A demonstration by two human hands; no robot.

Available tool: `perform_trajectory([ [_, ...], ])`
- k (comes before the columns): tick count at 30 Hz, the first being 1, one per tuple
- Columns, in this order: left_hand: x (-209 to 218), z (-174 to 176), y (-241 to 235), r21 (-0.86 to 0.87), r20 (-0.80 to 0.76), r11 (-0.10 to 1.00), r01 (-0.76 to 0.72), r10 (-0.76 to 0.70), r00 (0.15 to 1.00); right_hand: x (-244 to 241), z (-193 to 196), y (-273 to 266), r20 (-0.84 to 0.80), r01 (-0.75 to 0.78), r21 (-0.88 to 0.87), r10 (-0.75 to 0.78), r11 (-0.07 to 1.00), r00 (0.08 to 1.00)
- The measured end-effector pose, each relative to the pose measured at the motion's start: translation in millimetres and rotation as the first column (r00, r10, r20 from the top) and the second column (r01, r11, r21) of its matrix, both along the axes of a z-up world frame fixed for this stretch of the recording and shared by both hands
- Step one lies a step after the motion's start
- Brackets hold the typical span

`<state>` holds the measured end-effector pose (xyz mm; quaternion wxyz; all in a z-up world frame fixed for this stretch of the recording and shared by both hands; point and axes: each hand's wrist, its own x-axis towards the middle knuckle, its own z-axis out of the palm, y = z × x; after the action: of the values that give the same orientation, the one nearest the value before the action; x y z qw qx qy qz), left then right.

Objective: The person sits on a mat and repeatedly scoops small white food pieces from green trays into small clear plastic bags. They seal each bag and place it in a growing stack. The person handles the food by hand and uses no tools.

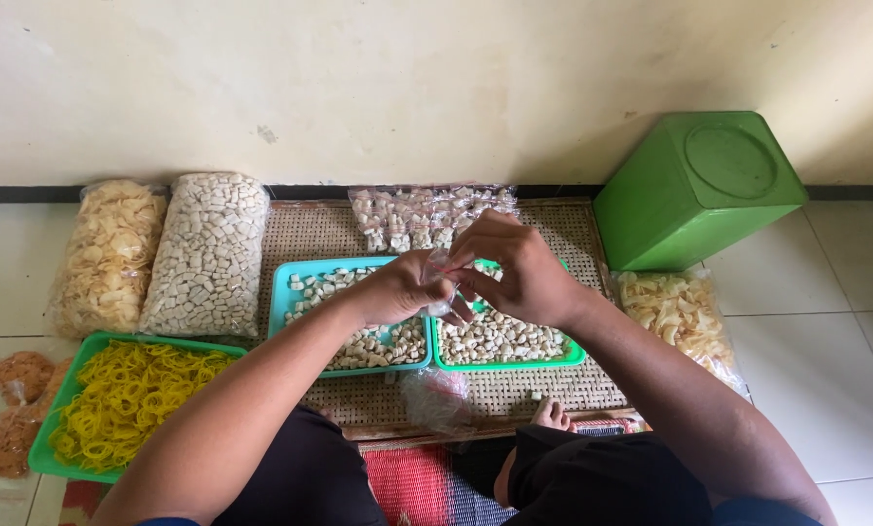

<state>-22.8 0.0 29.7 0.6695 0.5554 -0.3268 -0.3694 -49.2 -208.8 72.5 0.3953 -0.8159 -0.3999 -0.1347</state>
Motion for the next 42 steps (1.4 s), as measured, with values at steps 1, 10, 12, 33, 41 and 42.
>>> perform_trajectory([
  [1, 4.0, -9.9, -0.5, 0.033, -0.001, 0.999, -0.014, 0.014, 1.0, 1.5, 0.3, -2.3, -0.023, 0.023, 0.005, -0.023, 1.0, 0.999],
  [10, -0.2, 0.8, 1.1, 0.107, -0.065, 0.993, -0.045, 0.052, 0.997, -1.1, 11.6, -9.7, -0.221, 0.084, -0.155, -0.118, 0.984, 0.968],
  [12, -0.2, 2.1, 1.2, 0.125, -0.021, 0.991, -0.046, 0.049, 0.999, 0.6, 5.4, -9.7, -0.248, 0.082, -0.167, -0.122, 0.983, 0.961],
  [33, 9.1, 13.4, 14.6, 0.272, 0.134, 0.94, -0.206, 0.175, 0.975, 153.3, -177.9, -67.4, -0.109, 0.269, -0.153, -0.287, 0.951, 0.952],
  [41, 24.0, 7.5, 13.3, 0.218, 0.063, 0.926, -0.307, 0.301, 0.952, 111.2, -403.1, -103.8, -0.401, -0.171, -0.864, -0.441, 0.474, 0.803],
  [42, 27.4, 4.8, 13.6, 0.223, 0.055, 0.925, -0.309, 0.304, 0.951, 108.9, -405.6, -103.9, -0.41, -0.181, -0.861, -0.437, 0.475, 0.801],
])
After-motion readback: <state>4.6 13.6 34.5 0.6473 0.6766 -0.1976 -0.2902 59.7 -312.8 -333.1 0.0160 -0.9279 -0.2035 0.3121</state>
